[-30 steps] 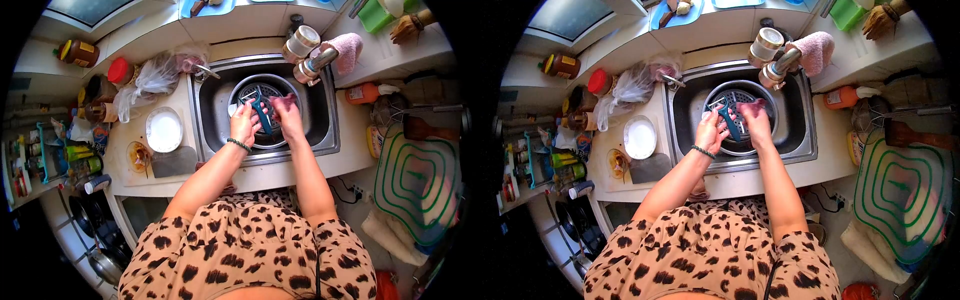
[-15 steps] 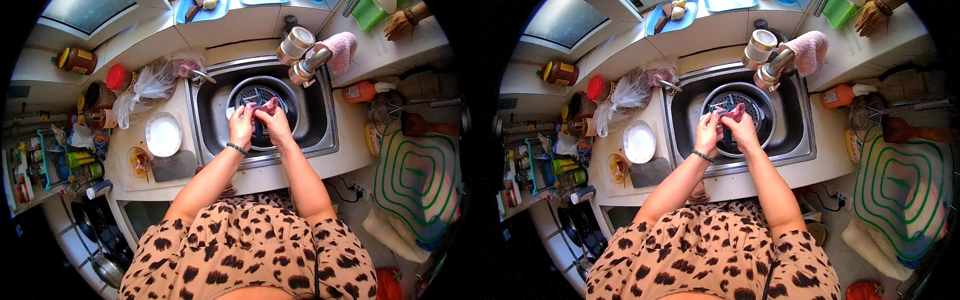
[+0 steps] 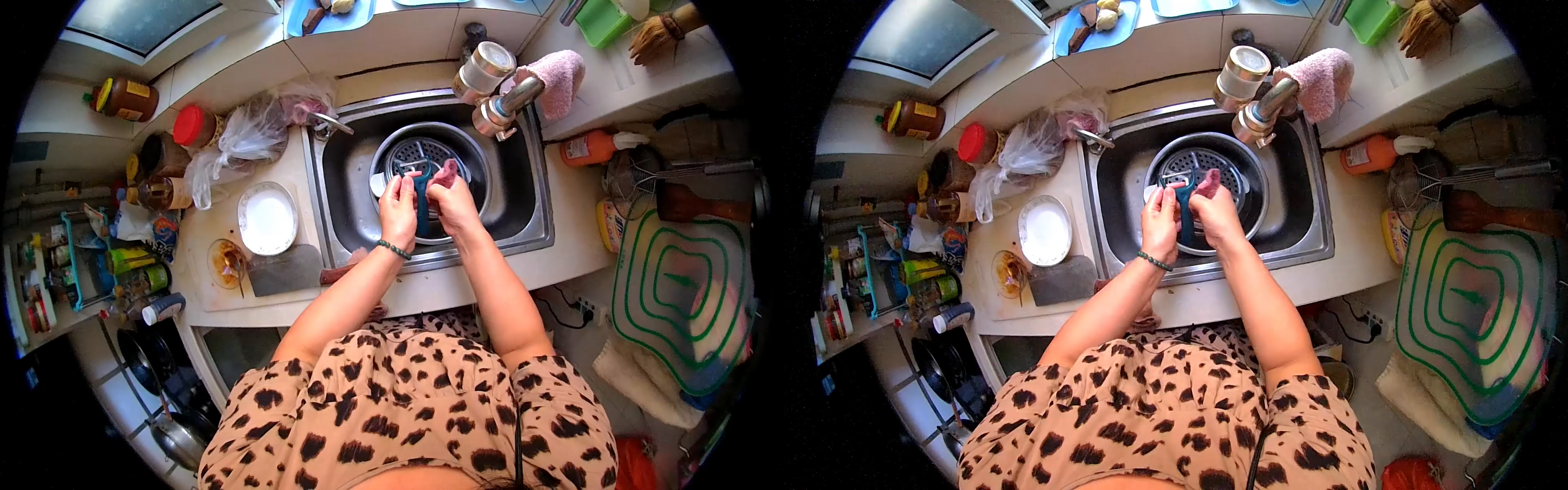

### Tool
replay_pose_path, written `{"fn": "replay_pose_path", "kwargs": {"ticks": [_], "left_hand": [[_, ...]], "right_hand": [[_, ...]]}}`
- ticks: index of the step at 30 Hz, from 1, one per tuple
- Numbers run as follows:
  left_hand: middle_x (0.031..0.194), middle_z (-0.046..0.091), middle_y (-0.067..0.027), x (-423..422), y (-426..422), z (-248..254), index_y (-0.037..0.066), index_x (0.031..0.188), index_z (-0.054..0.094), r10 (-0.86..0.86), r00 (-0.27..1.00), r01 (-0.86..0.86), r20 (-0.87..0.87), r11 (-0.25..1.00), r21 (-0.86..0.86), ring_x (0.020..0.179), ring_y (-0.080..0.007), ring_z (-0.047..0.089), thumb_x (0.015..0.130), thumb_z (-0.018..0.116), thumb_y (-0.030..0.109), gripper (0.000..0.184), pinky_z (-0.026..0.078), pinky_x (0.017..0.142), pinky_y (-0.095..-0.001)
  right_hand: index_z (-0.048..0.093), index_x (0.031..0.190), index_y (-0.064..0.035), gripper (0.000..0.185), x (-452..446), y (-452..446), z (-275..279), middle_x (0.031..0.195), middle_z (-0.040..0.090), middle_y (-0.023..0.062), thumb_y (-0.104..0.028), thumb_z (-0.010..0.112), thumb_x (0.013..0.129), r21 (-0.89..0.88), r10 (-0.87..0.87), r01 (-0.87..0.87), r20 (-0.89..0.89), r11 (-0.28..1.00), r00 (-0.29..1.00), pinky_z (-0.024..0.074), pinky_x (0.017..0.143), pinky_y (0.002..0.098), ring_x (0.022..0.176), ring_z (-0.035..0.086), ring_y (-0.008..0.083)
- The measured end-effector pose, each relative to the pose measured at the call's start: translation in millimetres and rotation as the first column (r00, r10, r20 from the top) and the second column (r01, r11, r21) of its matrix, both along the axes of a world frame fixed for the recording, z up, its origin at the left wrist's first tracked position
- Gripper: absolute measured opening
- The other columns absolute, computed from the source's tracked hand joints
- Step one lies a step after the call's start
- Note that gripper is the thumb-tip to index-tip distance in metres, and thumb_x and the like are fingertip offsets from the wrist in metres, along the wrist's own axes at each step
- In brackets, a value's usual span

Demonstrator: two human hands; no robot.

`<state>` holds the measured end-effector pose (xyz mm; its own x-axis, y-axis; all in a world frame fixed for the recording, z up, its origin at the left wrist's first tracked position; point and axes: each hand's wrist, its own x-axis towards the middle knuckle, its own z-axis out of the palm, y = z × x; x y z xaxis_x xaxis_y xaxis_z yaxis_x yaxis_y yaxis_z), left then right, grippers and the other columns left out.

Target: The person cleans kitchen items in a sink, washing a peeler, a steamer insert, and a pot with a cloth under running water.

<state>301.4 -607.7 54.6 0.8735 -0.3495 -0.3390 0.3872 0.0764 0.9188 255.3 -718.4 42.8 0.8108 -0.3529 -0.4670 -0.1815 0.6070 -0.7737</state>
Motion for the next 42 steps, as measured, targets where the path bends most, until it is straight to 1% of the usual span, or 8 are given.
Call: {"fn": "replay_pose_path", "kwargs": {"ticks": [4, 12, 18, 26, 28, 31, 34, 42], "left_hand": [[0.079, 0.056, 0.0043, 6, -1, 14, 0.010, 0.108, 0.059, 0.036, 0.918, -0.113, -0.394, 0.978, -0.173, 0.057, -0.0036, 0.047, 0.100, 0.047, 0.028, 0.023, 0.035, 0.045, -0.0164], [0.079, 0.057, 0.0022, 6, 2, -19, 0.004, 0.100, 0.062, -0.013, 0.999, 0.018, -0.042, 0.994, 0.111, 0.069, -0.0061, 0.048, 0.099, 0.049, 0.021, 0.022, 0.041, 0.063, -0.0222], [0.089, 0.057, -0.0027, 11, 3, -8, 0.007, 0.105, 0.055, 0.051, 0.968, -0.113, -0.244, 0.962, -0.248, 0.083, -0.0114, 0.055, 0.100, 0.045, 0.028, 0.024, 0.049, 0.076, -0.0284], [0.077, 0.057, -0.0048, 33, 12, 15, 0.008, 0.102, 0.050, 0.194, 0.968, -0.237, -0.157, 0.911, -0.336, 0.069, -0.0123, 0.054, 0.101, 0.041, 0.031, 0.025, 0.043, 0.061, -0.0251], [0.072, 0.052, -0.0019, 39, 15, 29, 0.009, 0.100, 0.049, 0.121, 0.981, -0.165, -0.152, 0.930, -0.328, 0.063, -0.0106, 0.046, 0.101, 0.041, 0.031, 0.023, 0.041, 0.060, -0.0247], [0.075, 0.051, -0.0025, 41, 20, 17, 0.008, 0.098, 0.050, -0.052, 0.985, 0.002, -0.162, 0.957, -0.291, 0.066, -0.0117, 0.047, 0.099, 0.048, 0.026, 0.018, 0.042, 0.061, -0.0255], [0.085, 0.058, -0.0078, 20, 18, 22, 0.005, 0.098, 0.050, -0.051, 0.931, -0.122, -0.361, 0.889, -0.440, 0.078, -0.0188, 0.057, 0.100, 0.042, 0.025, 0.022, 0.049, 0.076, -0.0339], [0.133, 0.045, -0.0032, 20, 24, 75, 0.010, 0.129, 0.047, -0.046, 0.995, 0.017, -0.087, 0.949, -0.314, 0.119, -0.0176, 0.038, 0.098, 0.038, 0.051, 0.052, 0.022, 0.104, -0.0415]], "right_hand": [[0.061, 0.085, -0.0042, 0.007, -2, 1, 18, 0.080, 0.064, 0.0040, -0.005, 0.059, 0.078, 0.416, -0.137, 0.124, 0.001, 0.901, 0.991, 0.0499, 0.068, 0.0230, 0.069, 0.061, 0.0122], [0.061, 0.087, -0.0032, 0.014, 9, 12, 21, 0.080, 0.063, 0.0036, -0.005, 0.065, 0.073, -0.201, 0.032, -0.043, -0.060, 0.979, 0.998, 0.0479, 0.064, 0.0275, 0.070, 0.059, 0.0116], [0.050, 0.103, 0.0044, 0.032, -7, 41, -19, 0.087, 0.063, 0.0115, 0.005, 0.054, 0.072, -0.885, -0.007, 0.123, 0.135, 0.448, 0.991, 0.0507, 0.078, 0.0339, 0.082, 0.064, 0.0218], [0.050, 0.097, -0.0009, 0.027, -31, 8, -14, 0.094, 0.064, 0.0203, 0.008, 0.050, 0.072, -0.840, 0.063, -0.066, -0.038, 0.538, 0.997, 0.0522, 0.077, 0.0404, 0.090, 0.065, 0.0340], [0.051, 0.116, -0.0079, 0.043, -37, 5, -4, 0.120, 0.055, 0.0186, -0.012, 0.064, 0.075, -0.851, 0.241, -0.508, -0.469, 0.136, 0.850, 0.0404, 0.093, 0.0471, 0.117, 0.051, 0.0335], [0.041, 0.136, -0.0128, 0.066, -36, 11, 3, 0.144, 0.034, 0.0192, -0.036, 0.067, 0.081, -0.918, 0.162, -0.384, -0.366, 0.101, 0.917, 0.0287, 0.103, 0.0484, 0.131, 0.036, 0.0361], [0.039, 0.134, -0.0067, 0.055, -35, 11, 43, 0.124, 0.054, 0.0222, -0.023, 0.062, 0.086, -0.795, 0.449, -0.267, 0.007, 0.544, 0.893, 0.0425, 0.095, 0.0419, 0.115, 0.054, 0.0358], [0.052, 0.106, -0.0021, 0.021, -50, 10, 84, 0.095, 0.061, 0.0230, -0.009, 0.057, 0.087, -0.982, 0.024, 0.065, 0.071, 0.177, 0.997, 0.0487, 0.073, 0.0457, 0.089, 0.060, 0.0421]]}}
